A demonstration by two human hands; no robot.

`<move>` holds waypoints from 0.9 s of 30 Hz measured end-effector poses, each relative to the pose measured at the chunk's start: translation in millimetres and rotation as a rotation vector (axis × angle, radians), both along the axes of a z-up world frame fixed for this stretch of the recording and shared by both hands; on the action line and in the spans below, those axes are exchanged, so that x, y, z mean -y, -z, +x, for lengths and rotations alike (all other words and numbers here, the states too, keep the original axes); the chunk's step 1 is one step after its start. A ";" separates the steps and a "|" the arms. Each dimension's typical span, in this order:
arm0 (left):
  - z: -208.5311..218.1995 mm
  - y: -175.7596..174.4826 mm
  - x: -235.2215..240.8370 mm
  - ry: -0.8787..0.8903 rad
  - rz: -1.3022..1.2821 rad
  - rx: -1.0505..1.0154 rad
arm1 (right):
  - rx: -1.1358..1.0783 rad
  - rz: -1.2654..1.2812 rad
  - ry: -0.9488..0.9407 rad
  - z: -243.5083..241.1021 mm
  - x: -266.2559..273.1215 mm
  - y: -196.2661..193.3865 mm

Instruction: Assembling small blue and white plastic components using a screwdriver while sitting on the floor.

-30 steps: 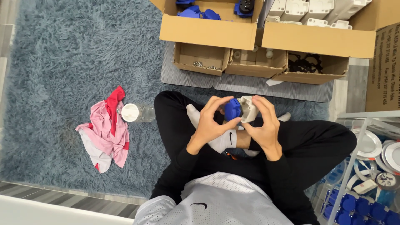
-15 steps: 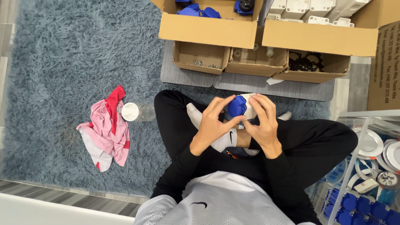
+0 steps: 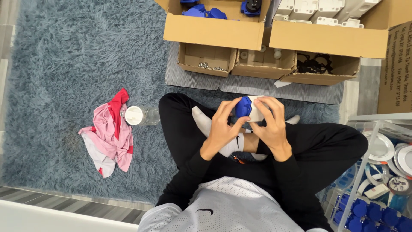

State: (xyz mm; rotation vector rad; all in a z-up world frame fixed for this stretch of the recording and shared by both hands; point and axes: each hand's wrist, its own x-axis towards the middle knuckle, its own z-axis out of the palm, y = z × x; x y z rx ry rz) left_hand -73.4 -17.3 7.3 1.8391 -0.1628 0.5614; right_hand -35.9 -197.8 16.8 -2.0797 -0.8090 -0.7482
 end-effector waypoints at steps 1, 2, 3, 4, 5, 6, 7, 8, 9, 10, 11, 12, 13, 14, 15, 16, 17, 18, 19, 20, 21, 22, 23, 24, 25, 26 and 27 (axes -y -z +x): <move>2.5 -1.2 -2.8 0.002 -0.001 0.000 | 0.000 -0.001 0.002 2.1 0.7 -0.9; 3.7 -2.3 -5.1 0.032 -0.030 -0.008 | -0.003 0.012 -0.014 3.2 1.9 -1.9; 4.7 -3.5 -7.5 0.062 -0.059 -0.017 | -0.006 0.026 -0.031 4.2 2.9 -3.0; 6.8 -2.1 -9.2 0.060 -0.059 -0.014 | -0.003 0.026 -0.032 5.7 3.0 -3.6; 8.9 -0.6 -10.9 0.078 -0.077 -0.014 | -0.002 0.027 -0.038 7.1 2.9 -4.1; 7.7 1.1 -11.8 0.096 -0.096 -0.022 | -0.008 0.027 -0.044 5.3 3.7 -4.4; 7.8 -0.1 -11.1 0.094 -0.098 -0.025 | -0.012 0.025 -0.045 6.3 2.8 -4.7; 8.8 -1.1 -10.5 0.087 -0.126 -0.032 | 0.008 0.024 -0.039 7.6 2.0 -4.9; 10.1 -1.8 -9.8 0.081 -0.154 -0.038 | 0.027 0.022 -0.033 9.1 1.3 -4.8; 12.1 -0.5 -8.4 0.083 -0.159 -0.044 | 0.021 0.017 -0.029 9.9 1.0 -7.4; 14.4 1.4 -7.0 0.069 -0.161 -0.042 | 0.046 0.013 -0.022 11.1 0.6 -9.3; 11.7 4.0 -4.1 0.054 -0.166 -0.050 | 0.062 0.005 -0.016 7.6 1.6 -10.8; 9.5 3.2 -2.7 0.056 -0.174 -0.066 | 0.045 -0.003 -0.014 5.8 0.9 -13.2; 11.1 2.2 -2.3 0.058 -0.172 -0.057 | 0.072 0.013 -0.012 7.6 -0.7 -15.8; 12.8 0.8 -1.9 0.060 -0.169 -0.048 | 0.098 0.029 -0.010 9.5 -2.4 -18.6; 13.8 2.3 -1.5 0.062 -0.174 -0.052 | 0.095 0.024 -0.008 10.9 -2.5 -18.1; 14.8 3.7 -1.0 0.069 -0.189 -0.046 | 0.128 0.028 -0.003 12.3 -2.6 -17.6; 13.3 5.1 -0.7 0.075 -0.203 -0.047 | 0.155 0.034 0.002 11.6 -2.9 -16.8; 12.6 3.5 0.0 0.076 -0.208 -0.055 | 0.146 0.029 0.003 12.3 0.0 -15.8; 12.1 1.7 -0.6 0.072 -0.192 -0.048 | 0.167 0.021 0.002 13.2 1.6 -14.5; 11.8 -0.3 -1.3 0.068 -0.176 -0.040 | 0.188 0.012 0.002 14.2 3.2 -13.4; 11.7 -4.3 -0.2 0.068 -0.176 -0.043 | 0.185 0.011 0.003 15.7 3.9 -13.2; 11.6 -8.6 0.8 0.067 -0.163 -0.039 | 0.199 0.013 -0.003 17.2 4.6 -13.1; 10.1 -12.7 2.2 0.065 -0.149 -0.037 | 0.212 0.013 -0.009 17.3 5.7 -12.9; 8.5 -13.5 0.8 0.067 -0.151 -0.041 | 0.208 0.012 -0.007 15.1 6.4 -10.0; 9.8 -14.6 -0.9 0.089 -0.168 -0.052 | 0.239 0.008 0.000 16.1 6.7 -7.6; 11.1 -15.9 -2.8 0.112 -0.186 -0.062 | 0.270 0.003 0.007 17.1 6.8 -5.4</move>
